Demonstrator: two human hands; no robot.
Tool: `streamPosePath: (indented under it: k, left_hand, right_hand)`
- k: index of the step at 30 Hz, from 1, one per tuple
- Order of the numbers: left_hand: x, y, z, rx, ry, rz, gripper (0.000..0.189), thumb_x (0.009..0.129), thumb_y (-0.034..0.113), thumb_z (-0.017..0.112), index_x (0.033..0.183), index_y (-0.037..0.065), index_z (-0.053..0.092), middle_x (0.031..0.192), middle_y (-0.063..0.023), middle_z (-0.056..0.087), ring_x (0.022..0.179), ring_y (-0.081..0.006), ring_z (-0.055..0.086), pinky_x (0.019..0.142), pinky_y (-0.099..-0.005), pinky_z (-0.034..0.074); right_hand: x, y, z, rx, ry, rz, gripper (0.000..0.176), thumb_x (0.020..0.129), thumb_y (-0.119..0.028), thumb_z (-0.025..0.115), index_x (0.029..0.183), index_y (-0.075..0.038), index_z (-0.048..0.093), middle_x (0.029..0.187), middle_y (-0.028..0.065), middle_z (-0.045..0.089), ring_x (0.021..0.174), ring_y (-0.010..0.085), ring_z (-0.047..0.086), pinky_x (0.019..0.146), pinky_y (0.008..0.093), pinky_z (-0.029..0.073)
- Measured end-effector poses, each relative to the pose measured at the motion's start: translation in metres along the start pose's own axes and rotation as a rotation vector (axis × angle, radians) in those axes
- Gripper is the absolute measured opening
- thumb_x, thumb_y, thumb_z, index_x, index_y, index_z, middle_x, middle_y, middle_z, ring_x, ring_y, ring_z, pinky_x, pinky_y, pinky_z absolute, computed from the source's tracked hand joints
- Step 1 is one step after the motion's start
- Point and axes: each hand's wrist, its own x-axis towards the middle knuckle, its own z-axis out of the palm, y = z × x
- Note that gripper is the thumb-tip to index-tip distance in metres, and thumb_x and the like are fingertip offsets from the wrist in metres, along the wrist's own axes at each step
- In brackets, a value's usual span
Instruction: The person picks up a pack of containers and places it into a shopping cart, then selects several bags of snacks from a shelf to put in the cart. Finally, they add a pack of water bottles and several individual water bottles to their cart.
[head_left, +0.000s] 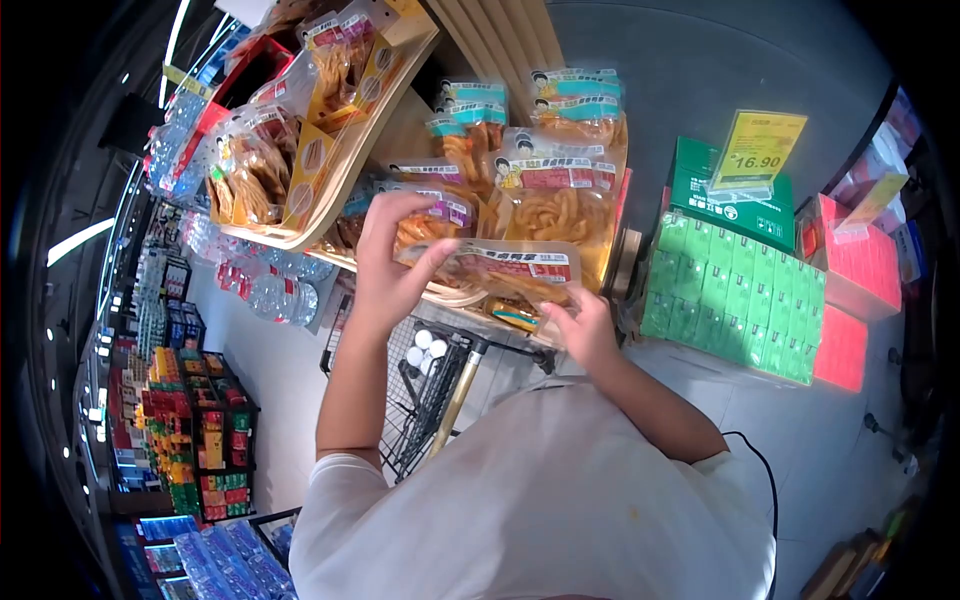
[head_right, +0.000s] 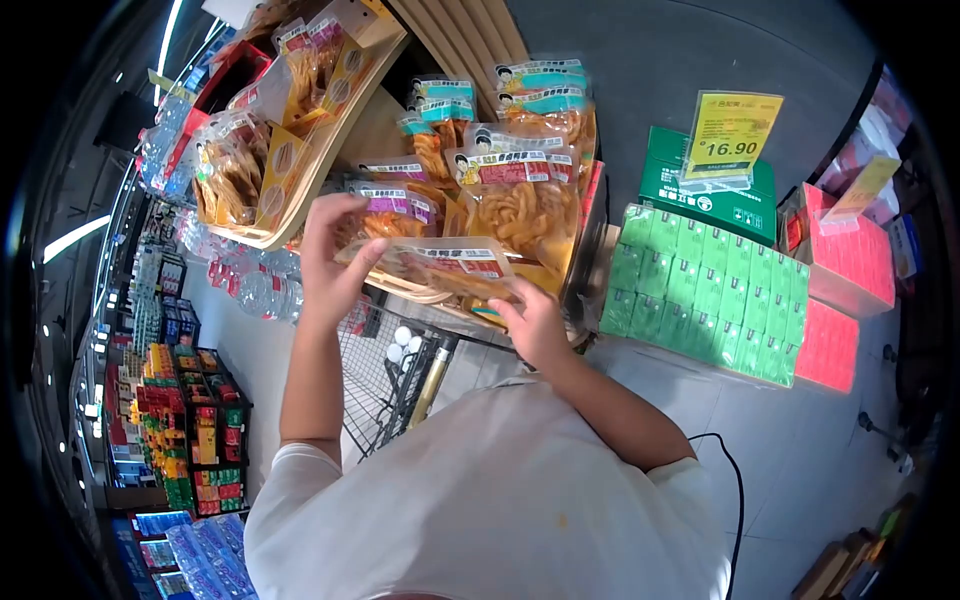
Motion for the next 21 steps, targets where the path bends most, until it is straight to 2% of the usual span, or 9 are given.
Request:
streamPosePath:
  k: [1,2,3,6,7,11,15,19,21]
  left_hand:
    - [-0.002,-0.015,0.012,-0.005,0.137,0.054,0.041,0.088,0.007,0.068,0.126,0.002,0.055,0.121,-0.0110,0.053,0.115,-0.0223,0.053,0.101,-0.0345,0.042]
    - [-0.011,-0.039,0.023,-0.245,0.159,-0.033,0.058,0.090,0.006,0.062,0.142,0.004,0.036,0.139,-0.0130,0.044,0.130,-0.0242,0.045,0.112,-0.0381,0.034]
    - [-0.013,-0.046,0.042,-0.359,0.249,-0.103,0.057,0.093,0.008,0.056,0.145,0.005,0.032,0.143,-0.0151,0.044,0.132,-0.0260,0.045,0.112,-0.0402,0.034]
    - [-0.029,-0.088,0.088,-0.582,0.028,-0.500,0.060,0.102,0.028,0.047,0.152,0.007,0.023,0.149,-0.0200,0.039,0.138,-0.0296,0.040,0.114,-0.0424,0.033]
    - [-0.038,-0.099,0.103,-0.672,-0.046,-0.556,0.069,0.100,0.021,0.055,0.154,0.004,0.015,0.153,-0.0227,0.032,0.145,-0.0324,0.030,0.117,-0.0423,0.025]
    - [-0.084,-0.163,0.153,-0.634,-0.164,-0.591,0.083,0.094,0.016,0.069,0.154,-0.002,0.015,0.139,-0.0173,0.045,0.133,-0.0258,0.043,0.113,-0.0371,0.033]
    - [-0.093,-0.159,0.159,-0.527,-0.251,-0.560,0.091,0.091,0.014,0.071,0.155,-0.005,0.009,0.138,-0.0201,0.047,0.130,-0.0269,0.047,0.111,-0.0365,0.036]
    - [-0.099,-0.167,0.167,-0.474,-0.246,-0.509,0.095,0.089,0.015,0.073,0.155,-0.003,0.007,0.144,-0.0230,0.044,0.134,-0.0297,0.044,0.113,-0.0381,0.034]
    - [-0.099,-0.165,0.167,-0.467,-0.241,-0.509,0.094,0.090,0.014,0.072,0.156,-0.001,0.007,0.145,-0.0215,0.044,0.136,-0.0293,0.043,0.113,-0.0384,0.034]
  right_hand:
    - [0.008,0.003,-0.002,-0.036,0.046,0.002,0.032,0.087,-0.006,0.072,0.116,0.005,0.063,0.105,0.0168,0.072,0.096,0.0207,0.069,0.085,0.0326,0.054]
    - [0.015,-0.013,-0.005,-0.040,0.106,-0.012,0.031,0.088,-0.004,0.070,0.116,0.005,0.062,0.107,0.0174,0.071,0.099,0.0198,0.068,0.088,0.0322,0.052]
    - [0.024,-0.001,-0.008,-0.083,0.127,-0.045,0.035,0.089,-0.003,0.068,0.122,0.004,0.059,0.110,0.0156,0.071,0.099,0.0191,0.068,0.089,0.0310,0.051]
    - [0.052,0.024,-0.004,0.323,0.097,-0.036,0.040,0.090,0.002,0.064,0.129,0.003,0.052,0.115,0.0124,0.067,0.103,0.0178,0.066,0.090,0.0302,0.051]
    - [0.058,0.031,-0.005,0.343,0.080,-0.026,0.041,0.090,0.003,0.063,0.130,0.003,0.051,0.116,0.0118,0.066,0.104,0.0176,0.066,0.090,0.0300,0.051]
    - [0.059,0.064,-0.005,0.237,0.144,0.157,0.042,0.090,0.008,0.060,0.130,0.003,0.048,0.118,0.0116,0.064,0.108,0.0176,0.064,0.093,0.0299,0.050]
    - [0.047,0.093,0.001,0.106,0.273,0.123,0.051,0.089,0.007,0.061,0.137,0.002,0.042,0.126,0.0145,0.060,0.115,0.0198,0.061,0.098,0.0307,0.048]
    - [0.047,0.087,0.002,-0.263,0.375,-0.028,0.062,0.089,0.005,0.062,0.145,-0.001,0.035,0.130,0.0219,0.057,0.123,0.0344,0.057,0.103,0.0383,0.045]
    - [0.047,0.078,0.002,-0.240,0.379,0.019,0.066,0.089,0.005,0.062,0.147,-0.002,0.032,0.134,0.0233,0.054,0.127,0.0376,0.052,0.106,0.0402,0.042]
